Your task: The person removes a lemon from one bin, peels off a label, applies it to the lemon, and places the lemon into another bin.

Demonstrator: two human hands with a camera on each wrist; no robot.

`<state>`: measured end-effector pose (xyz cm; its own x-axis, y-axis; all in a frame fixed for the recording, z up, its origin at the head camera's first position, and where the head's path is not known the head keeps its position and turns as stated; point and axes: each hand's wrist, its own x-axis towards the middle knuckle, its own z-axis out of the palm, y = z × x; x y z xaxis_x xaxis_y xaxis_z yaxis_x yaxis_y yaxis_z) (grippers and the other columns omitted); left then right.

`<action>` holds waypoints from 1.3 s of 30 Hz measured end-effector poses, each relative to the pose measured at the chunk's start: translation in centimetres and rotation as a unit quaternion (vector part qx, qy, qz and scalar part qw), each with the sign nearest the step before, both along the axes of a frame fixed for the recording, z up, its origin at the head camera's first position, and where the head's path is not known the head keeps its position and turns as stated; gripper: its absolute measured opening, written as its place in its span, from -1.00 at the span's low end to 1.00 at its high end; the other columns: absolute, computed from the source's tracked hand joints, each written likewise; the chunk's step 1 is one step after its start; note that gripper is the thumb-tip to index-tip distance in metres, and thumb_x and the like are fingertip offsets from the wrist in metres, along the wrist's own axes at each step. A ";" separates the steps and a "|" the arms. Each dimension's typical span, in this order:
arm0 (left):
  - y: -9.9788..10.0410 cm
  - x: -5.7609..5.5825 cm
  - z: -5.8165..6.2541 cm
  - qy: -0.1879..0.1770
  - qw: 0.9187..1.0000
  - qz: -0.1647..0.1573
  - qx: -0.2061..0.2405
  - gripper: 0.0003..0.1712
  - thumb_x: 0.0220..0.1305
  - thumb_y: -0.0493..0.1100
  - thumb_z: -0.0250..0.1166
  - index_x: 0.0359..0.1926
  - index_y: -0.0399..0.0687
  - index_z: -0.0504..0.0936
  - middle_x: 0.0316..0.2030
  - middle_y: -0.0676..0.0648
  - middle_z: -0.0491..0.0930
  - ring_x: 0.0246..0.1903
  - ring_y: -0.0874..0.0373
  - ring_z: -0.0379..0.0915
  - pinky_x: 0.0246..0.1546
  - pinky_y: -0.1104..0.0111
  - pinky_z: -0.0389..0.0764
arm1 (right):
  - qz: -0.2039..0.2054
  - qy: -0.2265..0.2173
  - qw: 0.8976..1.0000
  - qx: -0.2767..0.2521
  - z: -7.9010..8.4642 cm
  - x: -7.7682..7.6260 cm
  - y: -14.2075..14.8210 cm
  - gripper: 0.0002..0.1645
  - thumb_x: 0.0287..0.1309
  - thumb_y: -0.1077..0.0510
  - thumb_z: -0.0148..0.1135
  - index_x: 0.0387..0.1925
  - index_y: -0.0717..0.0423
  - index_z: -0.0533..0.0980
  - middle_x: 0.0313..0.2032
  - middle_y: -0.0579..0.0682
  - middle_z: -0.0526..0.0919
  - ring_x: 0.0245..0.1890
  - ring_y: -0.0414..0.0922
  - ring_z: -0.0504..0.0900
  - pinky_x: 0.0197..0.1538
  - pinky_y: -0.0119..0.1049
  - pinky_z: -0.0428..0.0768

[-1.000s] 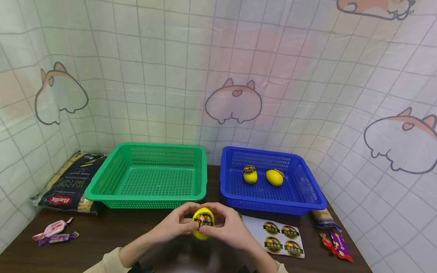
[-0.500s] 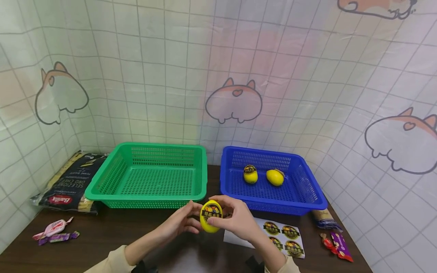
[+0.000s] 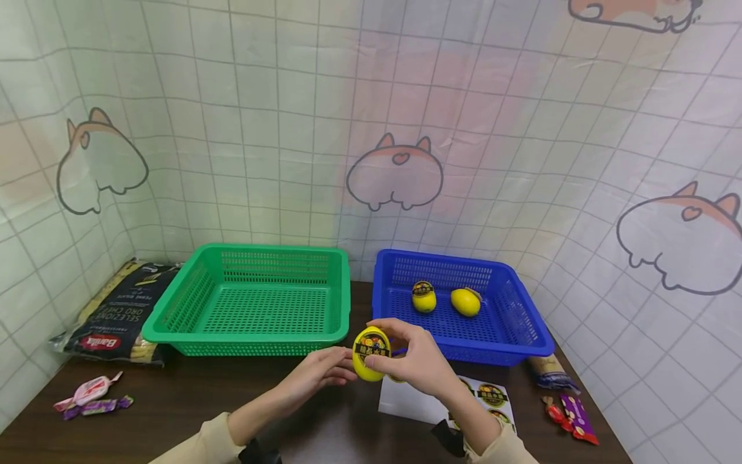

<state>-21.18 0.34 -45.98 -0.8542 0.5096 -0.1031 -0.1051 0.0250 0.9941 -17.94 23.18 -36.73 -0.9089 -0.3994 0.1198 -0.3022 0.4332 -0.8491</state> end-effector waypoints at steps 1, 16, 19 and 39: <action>0.1 0.0 -0.1 0.000 1.000 0.002 0.001 -0.22 0.43 0.34 0.02 0.25 -0.26 0.46 0.09 -0.27 0.62 -0.04 0.17 0.65 0.14 0.16 0.63 | -0.002 0.000 1.000 0.000 0.1 -0.1 0.1 -0.39 0.19 0.03 0.37 0.27 -0.05 0.47 0.07 0.09 0.68 -0.09 -0.14 0.68 -0.13 -0.36 0.71; 2.2 -1.0 -0.4 -0.005 1.000 0.011 0.024 -0.28 0.51 0.21 0.01 0.31 -0.33 0.39 0.21 -0.37 0.52 0.03 0.13 0.64 0.21 0.14 0.60 | -0.033 0.021 0.999 0.001 1.7 -3.3 1.4 -0.38 0.18 0.03 0.36 0.28 0.00 0.45 0.07 0.13 0.68 -0.10 -0.08 0.67 -0.08 -0.39 0.67; 2.5 -1.1 -0.4 0.000 1.000 0.012 0.028 -0.30 0.51 0.21 0.00 0.27 -0.35 0.43 0.21 -0.38 0.52 0.01 0.14 0.65 0.19 0.14 0.62 | -0.039 0.028 0.999 -0.007 2.1 -4.3 1.6 -0.37 0.18 0.07 0.35 0.27 0.06 0.45 0.08 0.18 0.66 -0.12 -0.08 0.66 -0.10 -0.39 0.67; 5.7 -2.0 -0.5 -0.018 0.996 0.041 0.080 -0.43 0.55 0.13 -0.03 0.21 -0.28 0.45 0.12 -0.25 0.61 -0.01 0.16 0.66 0.12 0.28 0.66 | -0.112 0.030 0.993 0.030 5.0 -8.9 3.4 -0.30 0.21 -0.05 0.34 0.34 0.02 0.39 0.17 0.23 0.61 0.03 0.03 0.66 -0.15 -0.34 0.68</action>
<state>-23.22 5.99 -46.50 -0.8912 0.4499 -0.0579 -0.1360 -0.1433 0.9803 -26.85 26.61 -31.70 -0.9679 -0.1957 0.1574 -0.2408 0.5448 -0.8032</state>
